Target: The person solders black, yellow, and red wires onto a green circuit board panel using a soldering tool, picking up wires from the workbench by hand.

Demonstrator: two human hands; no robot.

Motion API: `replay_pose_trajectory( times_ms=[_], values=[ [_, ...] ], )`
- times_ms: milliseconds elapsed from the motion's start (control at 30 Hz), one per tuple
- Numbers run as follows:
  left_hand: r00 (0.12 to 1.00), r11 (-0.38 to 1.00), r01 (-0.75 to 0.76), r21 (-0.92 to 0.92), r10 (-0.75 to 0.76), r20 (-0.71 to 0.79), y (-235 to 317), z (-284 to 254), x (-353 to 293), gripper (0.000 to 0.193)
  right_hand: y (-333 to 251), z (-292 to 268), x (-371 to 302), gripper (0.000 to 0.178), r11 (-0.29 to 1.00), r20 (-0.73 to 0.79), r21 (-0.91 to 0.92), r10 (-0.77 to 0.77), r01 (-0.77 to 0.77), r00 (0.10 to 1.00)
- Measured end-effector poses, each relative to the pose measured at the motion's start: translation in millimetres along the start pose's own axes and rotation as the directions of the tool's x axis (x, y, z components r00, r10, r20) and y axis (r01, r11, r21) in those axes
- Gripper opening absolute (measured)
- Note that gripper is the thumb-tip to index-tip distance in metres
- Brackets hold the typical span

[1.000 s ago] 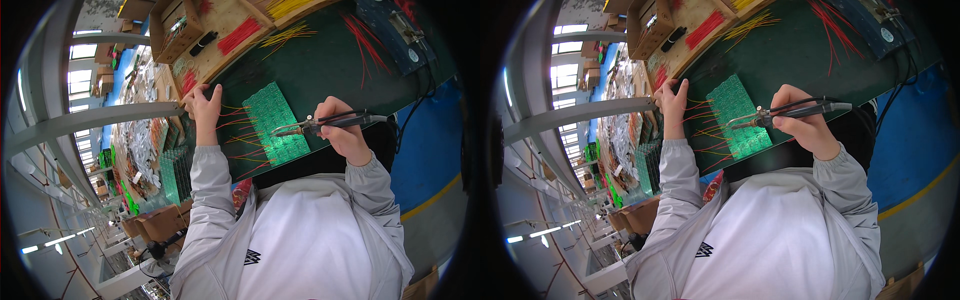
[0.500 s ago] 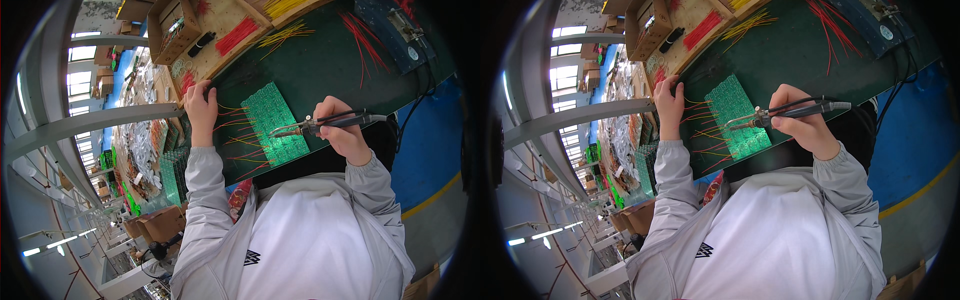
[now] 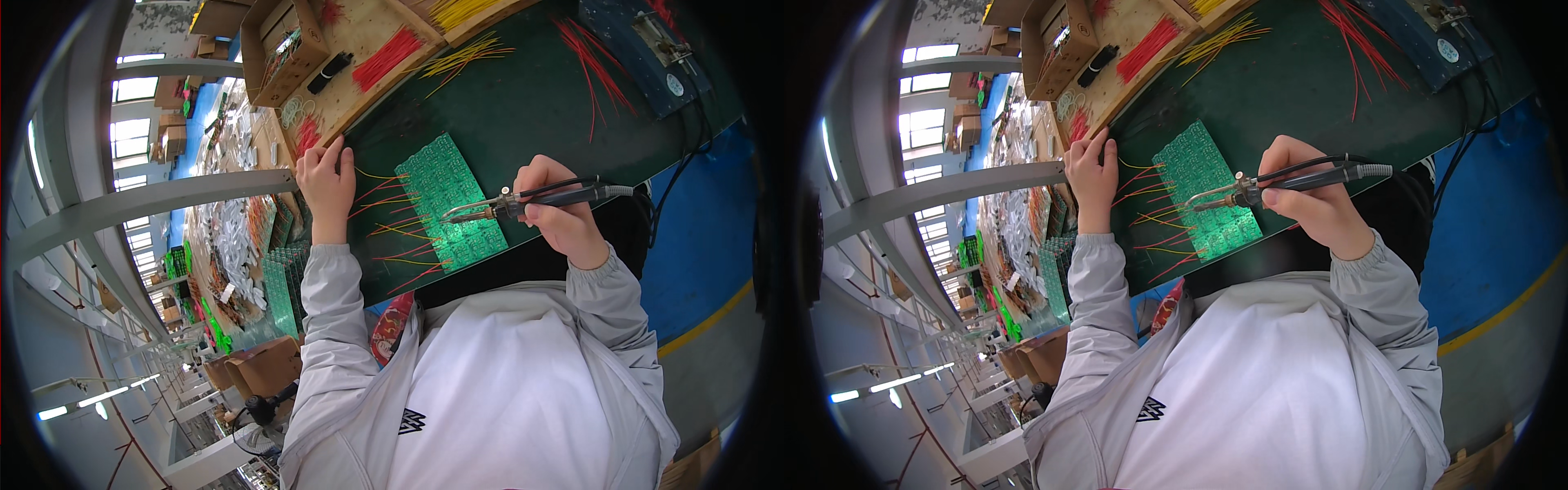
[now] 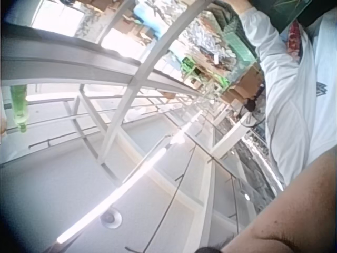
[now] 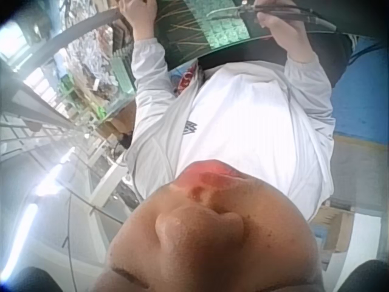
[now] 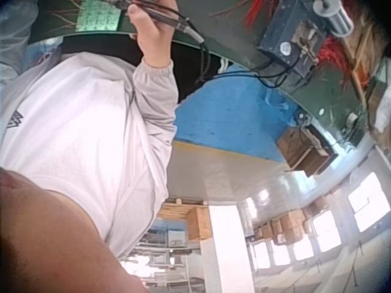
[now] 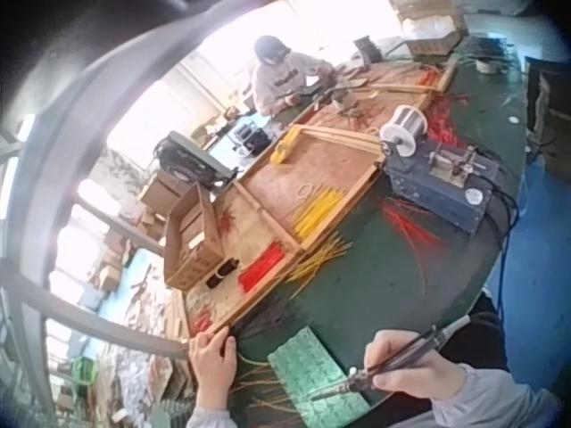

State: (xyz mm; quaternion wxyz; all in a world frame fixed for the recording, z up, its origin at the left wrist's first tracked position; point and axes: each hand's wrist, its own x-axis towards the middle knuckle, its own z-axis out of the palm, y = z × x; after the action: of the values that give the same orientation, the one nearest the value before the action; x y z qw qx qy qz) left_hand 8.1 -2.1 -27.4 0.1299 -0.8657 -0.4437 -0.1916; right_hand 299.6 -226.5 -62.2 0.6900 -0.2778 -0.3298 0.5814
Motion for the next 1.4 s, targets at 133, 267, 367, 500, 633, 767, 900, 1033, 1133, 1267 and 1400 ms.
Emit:
replay_pose_trajectory(
  times_ms=[133,267,367,500,633,767,900,1033,1133,1267,1400],
  values=[
    [1.000,1.000,-0.014,0.001,0.014,0.008,1.7,1.0,-1.2,0.026,2.0,-0.1,-0.5,0.014,0.999,0.006,0.035,0.008,-0.009,1.000],
    [0.999,1.000,0.005,-0.027,-0.004,0.035,1.5,1.8,-1.0,0.028,1.6,0.5,-0.5,0.014,0.999,0.003,0.050,0.010,-0.010,1.000],
    [0.998,1.000,0.015,-0.022,-0.014,0.060,1.4,3.2,-1.4,0.030,1.6,0.2,-0.6,0.014,0.999,0.004,0.046,0.007,-0.008,1.000],
    [0.999,0.997,0.039,-0.068,-0.037,0.034,1.9,5.5,-1.2,0.030,0.3,0.4,-1.0,0.015,0.999,0.006,0.031,0.015,-0.015,1.000],
    [0.997,0.994,0.074,-0.074,-0.071,0.042,4.9,5.7,1.1,0.030,0.4,0.1,-0.6,0.015,1.000,0.005,0.022,0.004,-0.004,1.000],
    [0.997,0.993,0.078,-0.090,-0.076,0.031,3.3,6.6,1.0,0.030,-0.6,-1.9,-0.6,0.016,0.999,0.010,0.012,0.029,-0.029,1.000],
    [0.996,0.991,0.087,-0.102,-0.084,0.036,2.2,8.3,1.3,0.029,-1.9,-3.6,0.0,0.017,0.999,0.020,-0.021,0.045,-0.044,0.999],
    [0.994,0.988,0.109,-0.106,-0.105,0.043,3.2,9.0,3.3,0.028,-0.4,-0.3,-0.3,0.015,1.000,0.004,0.010,0.018,-0.018,1.000],
    [0.991,0.987,0.126,-0.094,-0.121,0.061,1.9,12.9,6.2,0.028,-0.2,-1.4,-0.4,0.016,1.000,0.006,0.006,0.020,-0.020,1.000],
    [0.988,0.988,0.142,-0.065,-0.137,0.074,1.3,15.0,8.0,0.029,-1.7,-0.9,-0.3,0.016,1.000,0.009,0.006,0.029,-0.029,1.000],
    [0.985,0.986,0.152,-0.071,-0.145,0.092,0.7,15.4,7.8,0.029,-1.5,-1.4,0.1,0.016,0.999,0.019,0.017,0.028,-0.028,0.999]
  ],
)
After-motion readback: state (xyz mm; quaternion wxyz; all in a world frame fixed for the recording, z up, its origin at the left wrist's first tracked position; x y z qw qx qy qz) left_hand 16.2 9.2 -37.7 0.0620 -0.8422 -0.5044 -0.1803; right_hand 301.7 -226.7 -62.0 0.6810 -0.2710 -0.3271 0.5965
